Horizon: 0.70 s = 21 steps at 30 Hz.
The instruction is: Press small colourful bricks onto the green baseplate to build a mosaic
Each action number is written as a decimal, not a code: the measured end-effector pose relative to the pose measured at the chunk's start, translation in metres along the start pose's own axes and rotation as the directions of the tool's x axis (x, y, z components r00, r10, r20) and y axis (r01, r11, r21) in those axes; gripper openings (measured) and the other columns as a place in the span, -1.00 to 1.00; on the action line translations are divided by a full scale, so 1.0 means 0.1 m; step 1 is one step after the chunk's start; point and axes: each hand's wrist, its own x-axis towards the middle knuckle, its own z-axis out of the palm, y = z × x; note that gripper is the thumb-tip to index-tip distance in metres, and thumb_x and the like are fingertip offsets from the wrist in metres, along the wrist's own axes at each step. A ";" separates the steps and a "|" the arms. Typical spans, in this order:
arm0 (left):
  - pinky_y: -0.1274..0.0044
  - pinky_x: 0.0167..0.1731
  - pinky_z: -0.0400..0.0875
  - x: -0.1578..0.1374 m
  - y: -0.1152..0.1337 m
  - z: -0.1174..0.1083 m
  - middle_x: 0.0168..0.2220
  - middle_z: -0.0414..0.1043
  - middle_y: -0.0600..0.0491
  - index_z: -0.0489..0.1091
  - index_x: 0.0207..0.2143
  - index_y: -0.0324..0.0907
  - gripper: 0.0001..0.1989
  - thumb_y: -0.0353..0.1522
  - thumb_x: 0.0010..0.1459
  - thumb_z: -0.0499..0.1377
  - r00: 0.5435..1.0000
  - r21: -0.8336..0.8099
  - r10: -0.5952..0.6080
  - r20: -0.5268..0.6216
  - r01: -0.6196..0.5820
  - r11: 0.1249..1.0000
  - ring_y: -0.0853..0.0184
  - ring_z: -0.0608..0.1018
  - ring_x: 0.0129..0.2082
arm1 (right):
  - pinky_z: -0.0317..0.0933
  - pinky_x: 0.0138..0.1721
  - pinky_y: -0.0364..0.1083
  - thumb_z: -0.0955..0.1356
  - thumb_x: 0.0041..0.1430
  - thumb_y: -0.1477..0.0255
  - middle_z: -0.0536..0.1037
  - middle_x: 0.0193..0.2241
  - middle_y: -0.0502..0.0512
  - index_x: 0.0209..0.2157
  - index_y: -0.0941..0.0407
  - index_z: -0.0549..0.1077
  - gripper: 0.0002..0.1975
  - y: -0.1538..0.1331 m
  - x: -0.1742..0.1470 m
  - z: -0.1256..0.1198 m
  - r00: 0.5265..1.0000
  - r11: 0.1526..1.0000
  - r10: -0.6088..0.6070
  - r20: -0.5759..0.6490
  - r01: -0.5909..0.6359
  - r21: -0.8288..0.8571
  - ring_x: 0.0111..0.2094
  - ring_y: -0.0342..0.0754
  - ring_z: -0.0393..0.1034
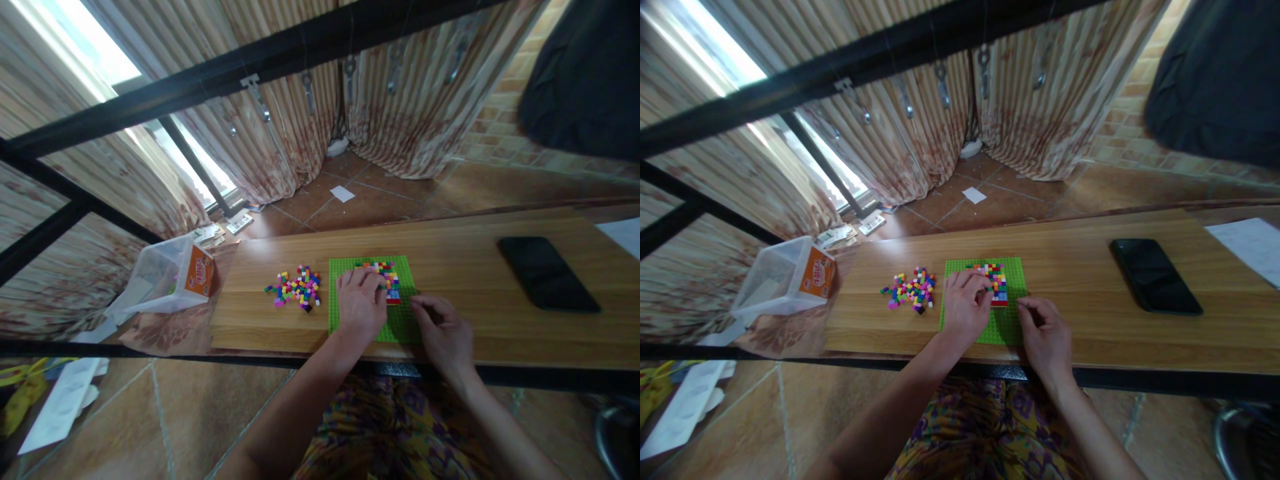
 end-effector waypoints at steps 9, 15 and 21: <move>0.33 -0.03 0.30 0.03 -0.01 0.08 -0.13 0.54 0.08 0.50 -0.33 -0.07 -0.88 -0.47 0.10 0.31 0.999 -0.061 -0.035 -0.023 0.033 0.998 0.22 0.47 -0.07 | 0.31 -0.15 0.04 0.36 0.16 0.19 0.60 -0.30 0.11 -0.32 0.07 0.59 -0.74 0.02 -0.01 0.00 0.999 0.999 0.043 0.013 -0.043 0.005 -0.23 0.04 0.47; 0.32 0.01 0.29 0.00 -0.05 0.12 -0.12 0.54 0.08 0.52 -0.34 -0.08 -0.92 -0.43 0.11 0.34 0.997 -0.096 -0.043 -0.065 0.037 0.995 0.23 0.47 -0.05 | 0.32 -0.19 0.01 0.36 0.15 0.18 0.61 -0.31 0.11 -0.32 0.08 0.59 -0.72 0.02 -0.02 0.00 0.999 0.999 0.051 0.007 -0.051 0.001 -0.25 0.03 0.48; 0.32 0.02 0.28 -0.03 -0.08 0.15 -0.08 0.54 0.07 0.53 -0.31 -0.07 -0.94 -0.41 0.15 0.31 0.997 -0.080 -0.027 -0.078 0.020 0.997 0.23 0.47 -0.03 | 0.33 -0.22 -0.01 0.37 0.14 0.18 0.62 -0.30 0.12 -0.32 0.08 0.60 -0.73 0.02 -0.02 0.00 0.997 0.998 0.069 0.019 -0.069 0.004 -0.26 0.03 0.49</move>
